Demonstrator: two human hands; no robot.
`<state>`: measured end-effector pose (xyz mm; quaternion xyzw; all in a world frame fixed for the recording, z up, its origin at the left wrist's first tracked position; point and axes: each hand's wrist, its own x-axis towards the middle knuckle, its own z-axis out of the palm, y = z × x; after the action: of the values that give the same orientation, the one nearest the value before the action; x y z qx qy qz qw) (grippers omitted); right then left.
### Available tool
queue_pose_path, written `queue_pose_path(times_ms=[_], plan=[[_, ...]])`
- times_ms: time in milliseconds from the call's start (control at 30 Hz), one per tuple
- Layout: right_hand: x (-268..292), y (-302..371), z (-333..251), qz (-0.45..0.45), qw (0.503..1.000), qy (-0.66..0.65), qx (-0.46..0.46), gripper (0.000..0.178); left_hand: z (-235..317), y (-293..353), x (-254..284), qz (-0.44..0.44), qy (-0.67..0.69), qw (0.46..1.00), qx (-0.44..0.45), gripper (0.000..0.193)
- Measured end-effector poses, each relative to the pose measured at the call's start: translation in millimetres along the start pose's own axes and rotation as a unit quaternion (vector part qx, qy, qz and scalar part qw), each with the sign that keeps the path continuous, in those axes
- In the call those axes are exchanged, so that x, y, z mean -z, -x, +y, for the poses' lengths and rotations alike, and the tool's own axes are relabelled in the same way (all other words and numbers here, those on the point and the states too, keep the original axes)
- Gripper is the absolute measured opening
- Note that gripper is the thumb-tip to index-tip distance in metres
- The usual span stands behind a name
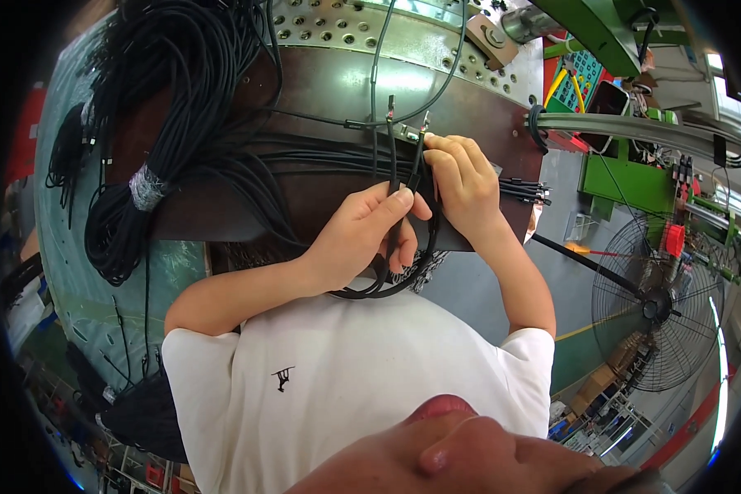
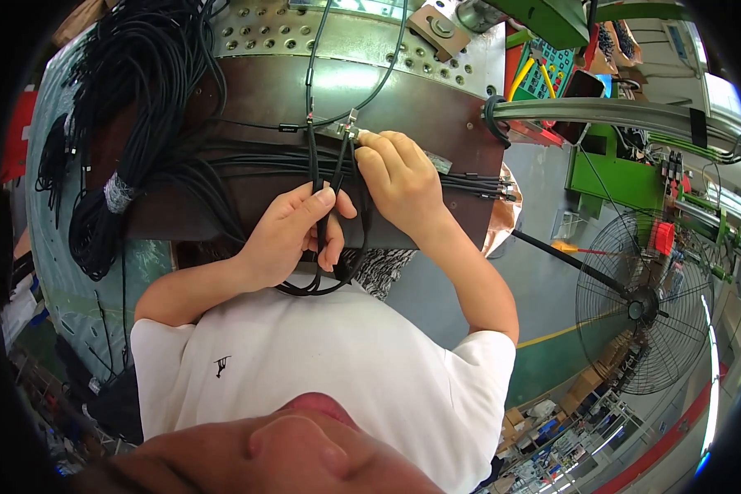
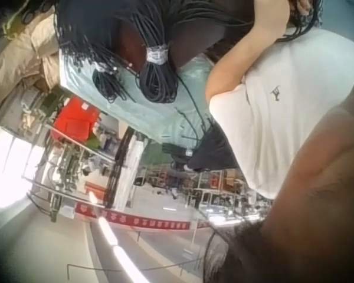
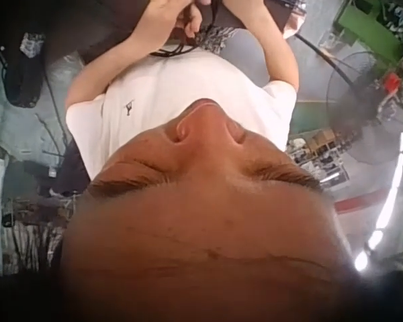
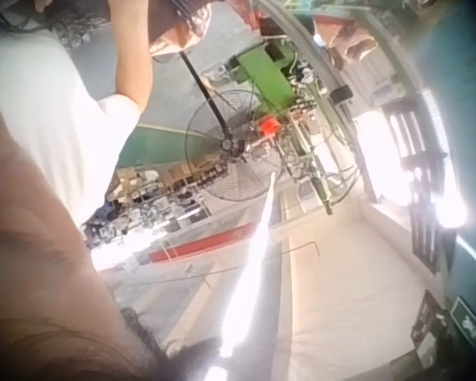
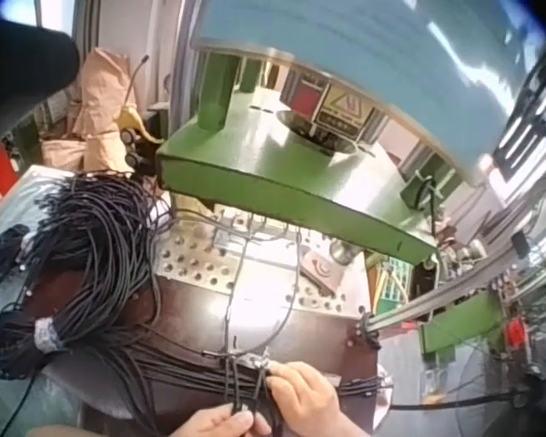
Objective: Plugging black cable connectors into a testing fixture at a factory workstation.
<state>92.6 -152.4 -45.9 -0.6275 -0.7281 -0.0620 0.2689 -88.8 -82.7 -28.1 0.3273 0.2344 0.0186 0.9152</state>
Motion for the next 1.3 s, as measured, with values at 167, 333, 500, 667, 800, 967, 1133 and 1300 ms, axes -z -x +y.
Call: queue_pose_path(times_ms=[167, 333, 500, 667, 800, 967, 1133, 1300], plan=[[21, 3, 3, 0.071, 0.993, 0.093, 0.020, 0.029, 5, 0, -6, -0.024, -0.024, 0.998, 0.049, 0.030], [27, 10, 21, 0.079, 0.995, 0.043, -0.034, 0.023, 15, -4, -12, -0.062, -0.188, 0.980, 0.024, 0.030], [-8, 36, 15, 0.137, 0.966, -0.102, -0.195, 0.019, 41, -3, -12, -0.022, -0.320, 0.945, -0.064, 0.034], [-3, 33, 13, 0.113, 0.961, -0.121, -0.223, 0.018, 34, -15, -15, -0.100, -0.230, 0.963, 0.099, 0.034], [0, 35, 19, 0.104, 0.961, -0.136, -0.216, 0.017, 35, -25, -20, -0.120, -0.215, 0.961, 0.123, 0.035], [6, 37, 23, 0.093, 0.968, -0.103, -0.208, 0.019, 36, -27, -25, -0.119, -0.218, 0.959, 0.136, 0.036], [30, 15, 9, 0.091, 0.992, 0.029, -0.078, 0.029, 41, -34, -42, -0.178, -0.220, 0.930, 0.234, 0.035], [26, 42, 13, 0.189, 0.967, -0.041, -0.165, 0.023, 65, -15, -28, -0.154, -0.466, 0.867, -0.082, 0.017]])
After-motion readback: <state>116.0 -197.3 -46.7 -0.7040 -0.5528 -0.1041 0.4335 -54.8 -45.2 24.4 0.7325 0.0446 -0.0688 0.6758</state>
